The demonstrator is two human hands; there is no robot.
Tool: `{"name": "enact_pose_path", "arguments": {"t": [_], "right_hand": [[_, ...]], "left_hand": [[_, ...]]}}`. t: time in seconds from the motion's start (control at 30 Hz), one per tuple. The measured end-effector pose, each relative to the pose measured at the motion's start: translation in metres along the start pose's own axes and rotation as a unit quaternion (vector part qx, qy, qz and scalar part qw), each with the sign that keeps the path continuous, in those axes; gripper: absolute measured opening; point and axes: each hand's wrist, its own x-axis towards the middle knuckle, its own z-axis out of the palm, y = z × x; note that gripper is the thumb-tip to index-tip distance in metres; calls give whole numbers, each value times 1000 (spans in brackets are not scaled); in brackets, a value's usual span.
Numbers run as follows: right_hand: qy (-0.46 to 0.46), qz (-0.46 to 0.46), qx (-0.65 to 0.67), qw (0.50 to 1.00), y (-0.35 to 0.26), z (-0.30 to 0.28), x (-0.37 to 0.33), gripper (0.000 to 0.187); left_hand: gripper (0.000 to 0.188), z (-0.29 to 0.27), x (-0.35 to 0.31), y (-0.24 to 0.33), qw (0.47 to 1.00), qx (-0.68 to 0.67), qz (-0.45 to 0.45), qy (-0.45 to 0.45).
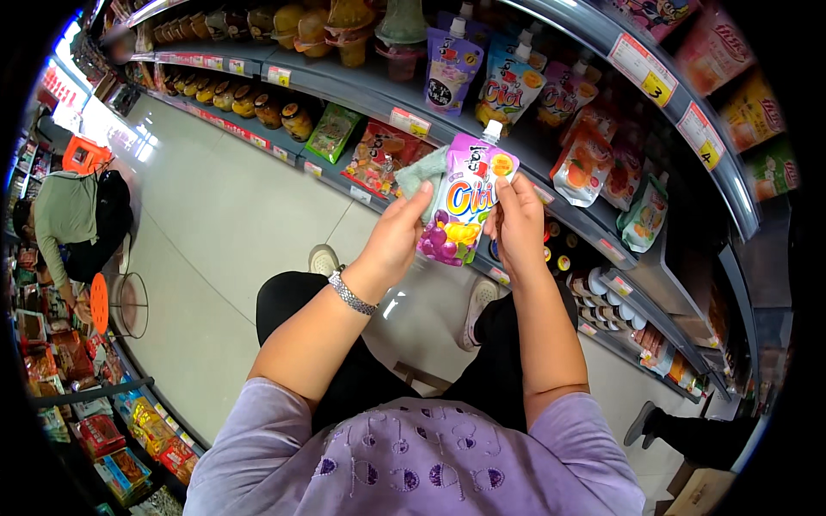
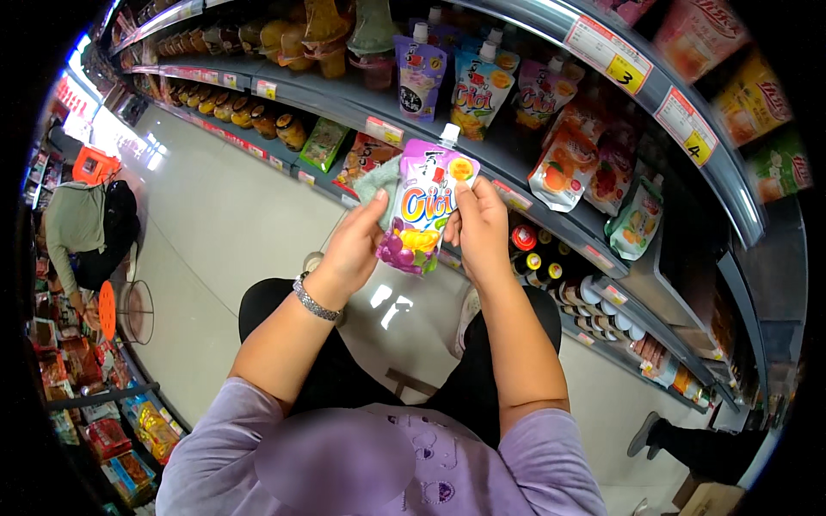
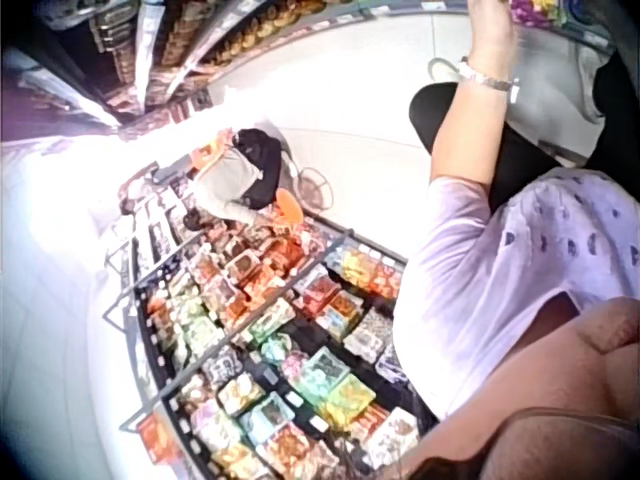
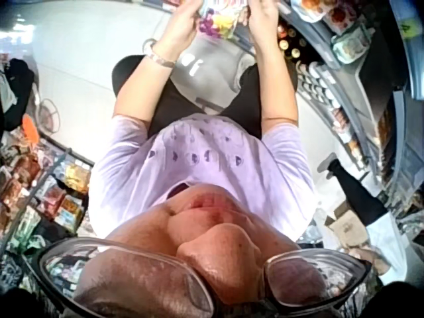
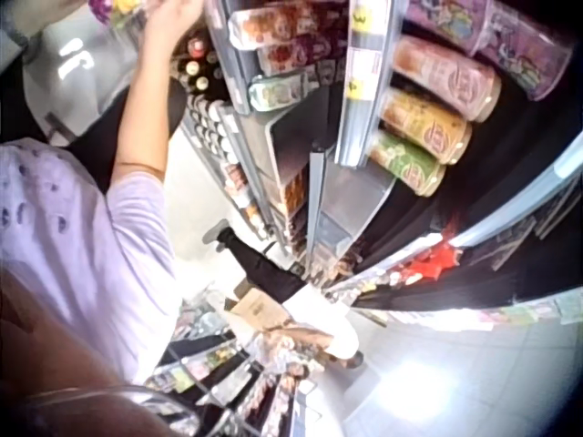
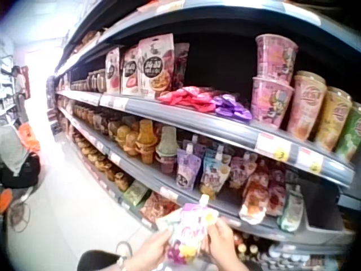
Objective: The person wipes the surfaces of various packaged food items on a supermarket shelf using a light green cloth. They pick up each item, wipe it, and place it back on the shelf, moving along the shelf from left to right.
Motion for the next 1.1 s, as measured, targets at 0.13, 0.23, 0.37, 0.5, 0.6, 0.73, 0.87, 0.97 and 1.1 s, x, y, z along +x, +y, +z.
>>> {"name": "enact_pose_path", "arguments": {"t": [0.13, 0.23, 0.37, 0.5, 0.6, 0.73, 0.87, 0.97, 1.1], "right_hand": [[50, -63, 25, 996, -3, -10, 11, 16], [129, -161, 27, 978, -18, -25, 22, 16], [210, -313, -68, 924, -38, -51, 46, 17], [232, -298, -140, 915, -34, -65, 80, 18], [260, -247, -194, 913, -23, -68, 95, 20], [276, -234, -264, 894, -22, -74, 98, 20], [282, -260, -304, 872, -19, -81, 99, 22], [270, -294, -370, 839, -28, -81, 93, 25], [320, -321, -390, 801, -44, -102, 74, 26]], "left_hand": [[38, 13, -9, 11, 994, -75, 28, -68], [40, 8, -10, 13, 994, -77, 41, -64], [40, 10, -16, 23, 993, -95, 55, -45], [41, 6, -13, 24, 993, -96, 63, -31], [41, 5, -12, 22, 992, -114, 47, -25], [41, 4, -16, 25, 991, -118, 44, -41], [41, 5, -15, 25, 990, -124, 38, -48], [42, 4, -14, 23, 990, -130, 30, -48], [42, 3, -13, 23, 988, -140, 27, -59]]}}
